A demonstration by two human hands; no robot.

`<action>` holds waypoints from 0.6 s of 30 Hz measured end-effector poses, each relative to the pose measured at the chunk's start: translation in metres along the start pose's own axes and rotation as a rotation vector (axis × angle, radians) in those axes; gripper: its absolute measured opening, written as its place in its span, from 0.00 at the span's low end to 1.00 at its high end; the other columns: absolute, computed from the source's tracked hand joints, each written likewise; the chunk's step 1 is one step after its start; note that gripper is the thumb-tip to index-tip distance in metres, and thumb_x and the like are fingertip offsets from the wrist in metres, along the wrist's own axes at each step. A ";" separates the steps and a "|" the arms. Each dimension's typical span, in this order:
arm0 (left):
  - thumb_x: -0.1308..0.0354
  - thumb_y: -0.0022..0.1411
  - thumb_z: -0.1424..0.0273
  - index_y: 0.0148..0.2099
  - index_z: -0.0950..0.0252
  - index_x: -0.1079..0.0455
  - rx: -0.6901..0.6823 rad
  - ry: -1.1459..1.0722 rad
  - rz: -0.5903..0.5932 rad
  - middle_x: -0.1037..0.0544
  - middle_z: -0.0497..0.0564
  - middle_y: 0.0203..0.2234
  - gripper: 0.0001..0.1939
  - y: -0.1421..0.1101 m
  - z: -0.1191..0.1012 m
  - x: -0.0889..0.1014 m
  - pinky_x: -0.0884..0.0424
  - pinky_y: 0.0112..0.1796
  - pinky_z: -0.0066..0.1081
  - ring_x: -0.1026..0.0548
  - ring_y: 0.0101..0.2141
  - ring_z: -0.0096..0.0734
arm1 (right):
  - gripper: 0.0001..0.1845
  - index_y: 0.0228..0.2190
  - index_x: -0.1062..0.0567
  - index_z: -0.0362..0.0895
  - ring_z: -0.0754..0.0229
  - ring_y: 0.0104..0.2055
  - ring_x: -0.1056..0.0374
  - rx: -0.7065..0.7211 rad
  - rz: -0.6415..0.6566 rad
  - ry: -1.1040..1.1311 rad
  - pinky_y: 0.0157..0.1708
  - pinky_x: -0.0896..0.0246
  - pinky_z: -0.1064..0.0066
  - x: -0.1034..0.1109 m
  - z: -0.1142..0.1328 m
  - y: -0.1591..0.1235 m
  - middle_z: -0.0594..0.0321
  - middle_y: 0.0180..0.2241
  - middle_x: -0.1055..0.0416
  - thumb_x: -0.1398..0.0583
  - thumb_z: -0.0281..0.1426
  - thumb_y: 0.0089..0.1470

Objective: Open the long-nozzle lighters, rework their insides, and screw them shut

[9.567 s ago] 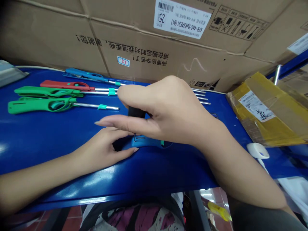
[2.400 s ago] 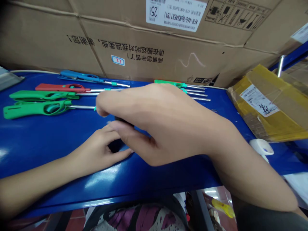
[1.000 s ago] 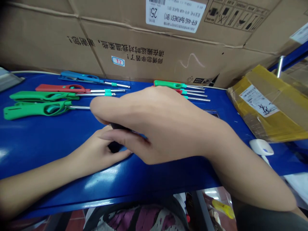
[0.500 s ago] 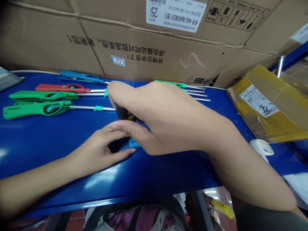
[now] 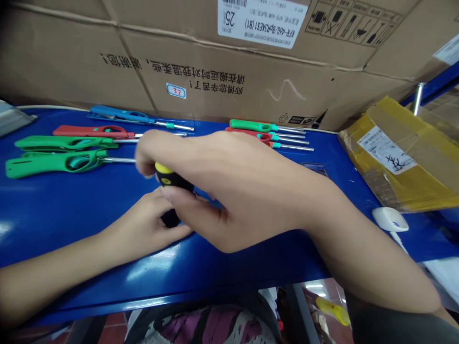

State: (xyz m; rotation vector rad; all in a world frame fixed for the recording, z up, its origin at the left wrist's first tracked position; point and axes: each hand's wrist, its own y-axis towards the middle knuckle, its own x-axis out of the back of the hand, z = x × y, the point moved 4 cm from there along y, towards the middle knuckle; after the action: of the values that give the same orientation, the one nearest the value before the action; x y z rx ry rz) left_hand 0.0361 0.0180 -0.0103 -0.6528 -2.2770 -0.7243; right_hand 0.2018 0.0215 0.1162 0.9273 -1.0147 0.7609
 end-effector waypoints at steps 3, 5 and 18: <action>0.34 0.66 0.68 0.49 0.62 0.24 0.025 -0.007 -0.011 0.19 0.51 0.44 0.10 0.001 -0.001 0.001 0.26 0.48 0.41 0.22 0.46 0.42 | 0.12 0.52 0.25 0.46 0.67 0.38 0.27 0.021 -0.034 -0.138 0.33 0.42 0.72 0.000 0.001 0.000 0.70 0.42 0.20 0.46 0.35 0.74; 0.34 0.66 0.68 0.46 0.61 0.24 0.016 0.000 -0.023 0.19 0.49 0.42 0.08 0.002 -0.003 0.001 0.26 0.46 0.38 0.22 0.45 0.40 | 0.15 0.44 0.23 0.49 0.64 0.33 0.30 -0.021 -0.051 -0.309 0.26 0.53 0.67 -0.001 -0.001 0.001 0.71 0.30 0.24 0.47 0.41 0.74; 0.37 0.68 0.67 0.48 0.61 0.24 -0.007 0.026 -0.017 0.19 0.51 0.47 0.08 0.001 0.000 -0.001 0.26 0.49 0.43 0.21 0.47 0.43 | 0.12 0.44 0.24 0.46 0.63 0.40 0.27 0.065 -0.021 -0.117 0.34 0.41 0.70 -0.001 0.004 0.001 0.66 0.39 0.22 0.48 0.30 0.74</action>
State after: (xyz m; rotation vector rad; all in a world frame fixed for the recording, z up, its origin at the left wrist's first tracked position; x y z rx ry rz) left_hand 0.0373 0.0182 -0.0105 -0.6251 -2.2600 -0.7443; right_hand 0.1992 0.0178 0.1163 1.0466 -1.0855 0.7322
